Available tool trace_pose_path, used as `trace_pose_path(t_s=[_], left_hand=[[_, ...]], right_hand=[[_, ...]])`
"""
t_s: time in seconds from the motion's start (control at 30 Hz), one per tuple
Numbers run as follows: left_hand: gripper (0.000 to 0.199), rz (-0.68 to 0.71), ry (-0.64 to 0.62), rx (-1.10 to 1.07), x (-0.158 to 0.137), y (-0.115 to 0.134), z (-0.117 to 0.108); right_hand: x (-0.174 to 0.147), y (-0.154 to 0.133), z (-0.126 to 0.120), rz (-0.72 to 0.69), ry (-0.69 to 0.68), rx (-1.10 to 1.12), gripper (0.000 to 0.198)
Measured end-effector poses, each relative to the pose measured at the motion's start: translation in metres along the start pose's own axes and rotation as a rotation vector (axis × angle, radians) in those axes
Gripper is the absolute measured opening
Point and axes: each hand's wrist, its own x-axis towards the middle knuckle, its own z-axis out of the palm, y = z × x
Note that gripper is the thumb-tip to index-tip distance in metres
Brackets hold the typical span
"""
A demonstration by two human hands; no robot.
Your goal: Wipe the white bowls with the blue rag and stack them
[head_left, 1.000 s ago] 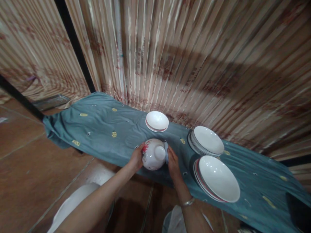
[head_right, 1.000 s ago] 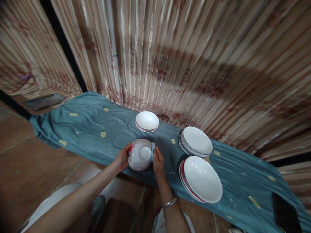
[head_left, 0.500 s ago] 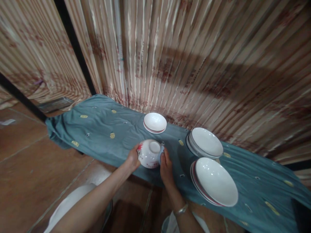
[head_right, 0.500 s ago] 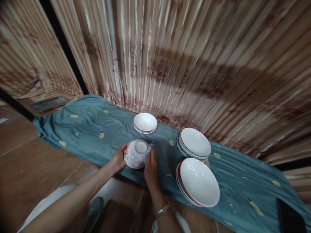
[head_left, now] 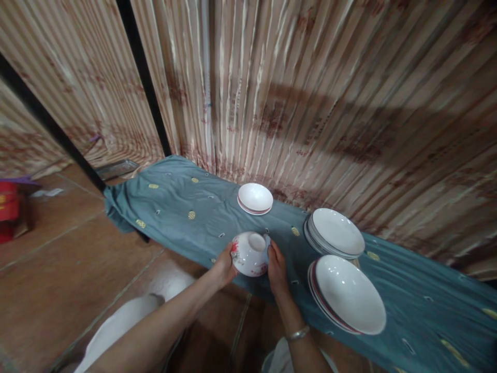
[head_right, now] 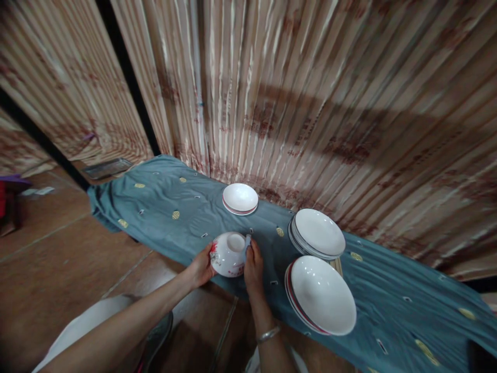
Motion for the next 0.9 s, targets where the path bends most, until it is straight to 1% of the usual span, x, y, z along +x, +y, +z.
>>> trace_pose_path(t_s=[0.17, 0.33, 0.53, 0.7, 0.9], left_hand=[[0.039, 0.063, -0.009, -0.062, -0.007, 0.002, 0.005], [0.038, 0.126, 0.016, -0.069, -0.008, 0.007, 0.013], [0.035, 0.155, -0.030, -0.045, -0.006, 0.012, 0.019], [0.030, 0.157, -0.080, -0.054, -0.003, 0.016, 0.020], [0.023, 0.142, -0.168, -0.062, -0.004, 0.014, 0.014]], right_hand=[[-0.003, 0.003, 0.007, -0.017, -0.015, -0.052, 0.054], [-0.009, -0.005, 0.016, -0.071, 0.010, -0.125, 0.058], [-0.010, -0.014, 0.016, -0.068, 0.031, -0.183, 0.059], [-0.020, -0.023, 0.014, -0.165, 0.057, -0.196, 0.053], [-0.040, -0.029, 0.022, -0.156, 0.047, -0.295, 0.062]])
